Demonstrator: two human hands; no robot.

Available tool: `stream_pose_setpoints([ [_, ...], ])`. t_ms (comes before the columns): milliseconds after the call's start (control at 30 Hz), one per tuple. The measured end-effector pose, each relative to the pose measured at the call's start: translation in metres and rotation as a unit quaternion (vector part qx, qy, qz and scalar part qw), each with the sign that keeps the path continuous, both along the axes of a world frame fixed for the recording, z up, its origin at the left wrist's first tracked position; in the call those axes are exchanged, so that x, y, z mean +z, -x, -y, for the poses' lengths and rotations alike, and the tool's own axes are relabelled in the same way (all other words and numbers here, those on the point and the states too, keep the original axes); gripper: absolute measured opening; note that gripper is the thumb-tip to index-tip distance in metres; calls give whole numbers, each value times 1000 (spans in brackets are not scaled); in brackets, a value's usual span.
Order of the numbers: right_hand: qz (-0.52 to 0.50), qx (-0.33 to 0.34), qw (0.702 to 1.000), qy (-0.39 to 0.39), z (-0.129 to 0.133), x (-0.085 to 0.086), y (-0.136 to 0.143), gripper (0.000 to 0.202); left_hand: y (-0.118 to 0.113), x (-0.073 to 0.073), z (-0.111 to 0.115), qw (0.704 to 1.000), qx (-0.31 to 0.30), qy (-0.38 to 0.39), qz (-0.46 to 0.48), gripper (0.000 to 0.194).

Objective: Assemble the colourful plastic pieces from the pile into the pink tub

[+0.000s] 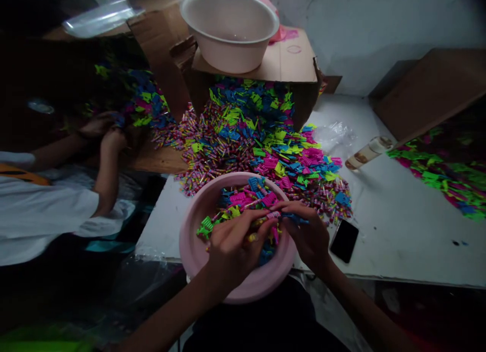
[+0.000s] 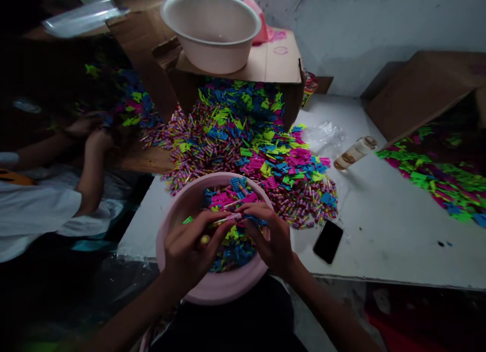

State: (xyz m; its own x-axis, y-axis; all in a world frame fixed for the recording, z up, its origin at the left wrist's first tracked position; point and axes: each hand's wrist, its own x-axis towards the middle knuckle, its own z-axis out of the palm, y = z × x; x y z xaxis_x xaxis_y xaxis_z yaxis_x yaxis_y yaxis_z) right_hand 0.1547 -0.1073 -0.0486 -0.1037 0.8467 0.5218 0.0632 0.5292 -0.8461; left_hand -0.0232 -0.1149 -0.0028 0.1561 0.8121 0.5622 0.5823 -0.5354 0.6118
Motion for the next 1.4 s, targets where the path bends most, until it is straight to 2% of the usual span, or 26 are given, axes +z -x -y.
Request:
stream_pose_setpoints([
  [67,-7,2,1000,-2,0,-1,2,36,-1,1,2,1000,16,-14,-13,9],
  [200,-9,-36,999,-22,-2,-8,4,37,-4,4,6,999,31,-10,-6,8],
  [333,9,-7,999,-45,-4,-12,3,35,-2,9,6,1000,12,5,-20,6],
  [467,-5,-6,1000,-25,-6,-9,5,28,-1,12,4,998,23,-31,-46,9],
  [533,-1,-28,1000,-9,-6,-5,7,25,-1,12,2,999,4,-21,-28,15],
  [633,11,-53,999,6,-4,1,8,26,2,11,-1,998,-58,23,5,29],
  [733,-10,-30,999,6,-3,7,7,28,6,11,-2,996,-83,30,10,32],
  [900,0,-30,999,-44,-4,9,5,31,3,12,5,999,-46,21,6,32],
  [1100,-2,3,997,-77,-6,-2,0,42,3,19,11,999,-19,48,-4,29],
  [1267,5,26,997,-79,-8,-7,-1,34,16,27,-1,983,-114,145,-21,19],
  [1333,-1,13,998,-67,-11,-4,1,29,14,24,-2,988,-105,107,-32,20],
  [1400,-10,0,999,-45,-13,1,3,24,9,21,1,997,-63,32,-26,24],
])
